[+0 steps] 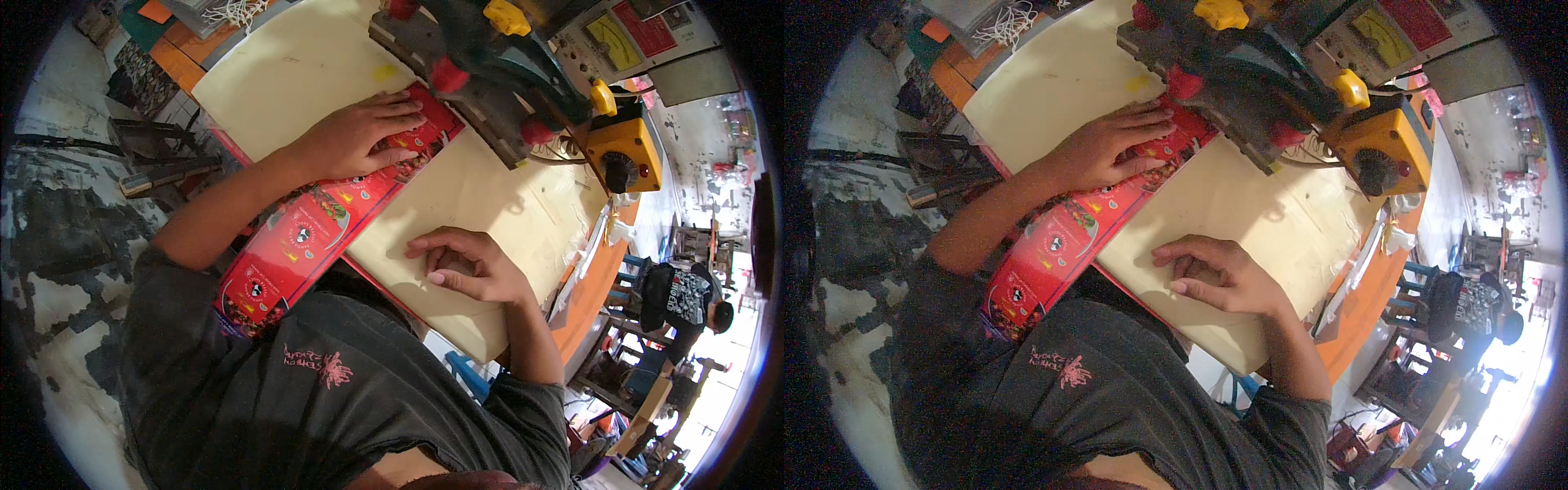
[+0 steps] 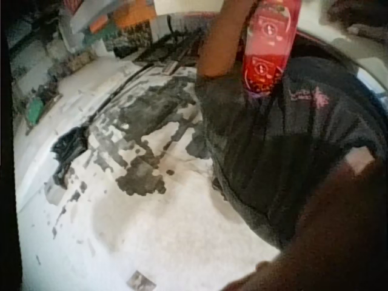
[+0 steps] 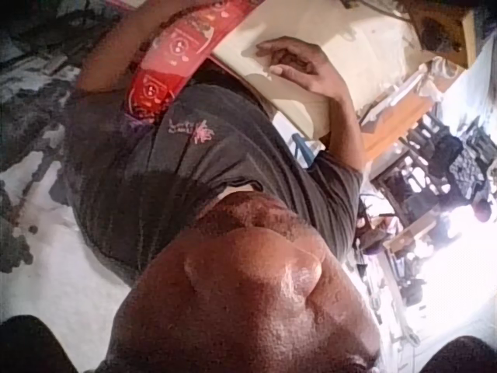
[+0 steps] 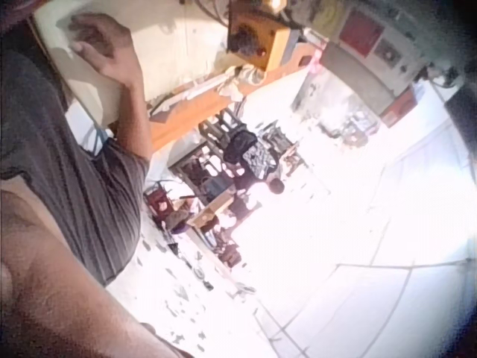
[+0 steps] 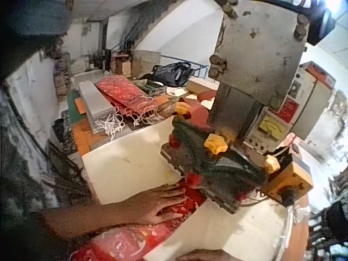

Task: The person places an object inside a pink bag and then uses a heat sealer to seal the edge of the bag.

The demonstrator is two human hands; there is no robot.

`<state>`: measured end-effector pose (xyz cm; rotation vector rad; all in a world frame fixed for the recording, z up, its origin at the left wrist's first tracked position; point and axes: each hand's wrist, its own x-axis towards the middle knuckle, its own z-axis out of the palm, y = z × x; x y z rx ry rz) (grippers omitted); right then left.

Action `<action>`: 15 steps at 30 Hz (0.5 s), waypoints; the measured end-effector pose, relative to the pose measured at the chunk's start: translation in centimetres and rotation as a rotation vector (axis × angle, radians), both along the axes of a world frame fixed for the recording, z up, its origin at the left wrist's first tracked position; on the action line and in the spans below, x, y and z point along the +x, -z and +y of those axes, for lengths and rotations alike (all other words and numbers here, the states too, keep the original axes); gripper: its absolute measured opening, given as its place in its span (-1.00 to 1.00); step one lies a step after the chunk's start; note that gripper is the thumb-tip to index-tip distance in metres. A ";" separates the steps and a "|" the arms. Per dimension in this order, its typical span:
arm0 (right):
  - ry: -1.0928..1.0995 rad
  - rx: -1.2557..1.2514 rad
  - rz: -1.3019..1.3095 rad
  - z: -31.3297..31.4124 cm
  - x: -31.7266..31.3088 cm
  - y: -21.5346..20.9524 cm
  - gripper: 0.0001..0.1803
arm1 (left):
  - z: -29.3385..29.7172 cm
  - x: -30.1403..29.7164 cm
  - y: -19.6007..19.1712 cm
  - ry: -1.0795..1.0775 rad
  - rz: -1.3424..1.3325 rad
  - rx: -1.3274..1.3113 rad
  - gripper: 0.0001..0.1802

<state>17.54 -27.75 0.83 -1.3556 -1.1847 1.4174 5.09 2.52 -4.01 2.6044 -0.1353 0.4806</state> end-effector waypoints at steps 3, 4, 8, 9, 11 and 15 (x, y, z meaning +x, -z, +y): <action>0.006 0.003 0.026 0.0 0.1 0.2 -0.45 | 0.1 0.0 0.1 -0.002 -0.015 -0.009 -0.33; 0.004 0.004 0.018 0.0 0.0 0.1 -0.45 | 0.0 0.0 0.4 -0.012 -0.031 -0.016 -0.33; 0.018 0.011 0.001 0.1 -0.2 -0.2 -0.46 | 0.0 -0.1 0.9 -0.202 -0.077 -0.027 -0.30; 0.011 0.020 -0.014 0.1 -0.1 -0.1 -0.46 | 0.1 -0.1 1.0 -0.185 -0.081 -0.059 -0.31; 0.000 0.035 -0.045 0.1 0.0 0.1 -0.46 | 0.4 0.0 1.1 -0.150 -0.086 -0.124 -0.31; 0.007 0.033 -0.031 0.1 -0.1 -0.2 -0.48 | 0.5 0.0 0.9 -0.120 -0.068 -0.124 -0.32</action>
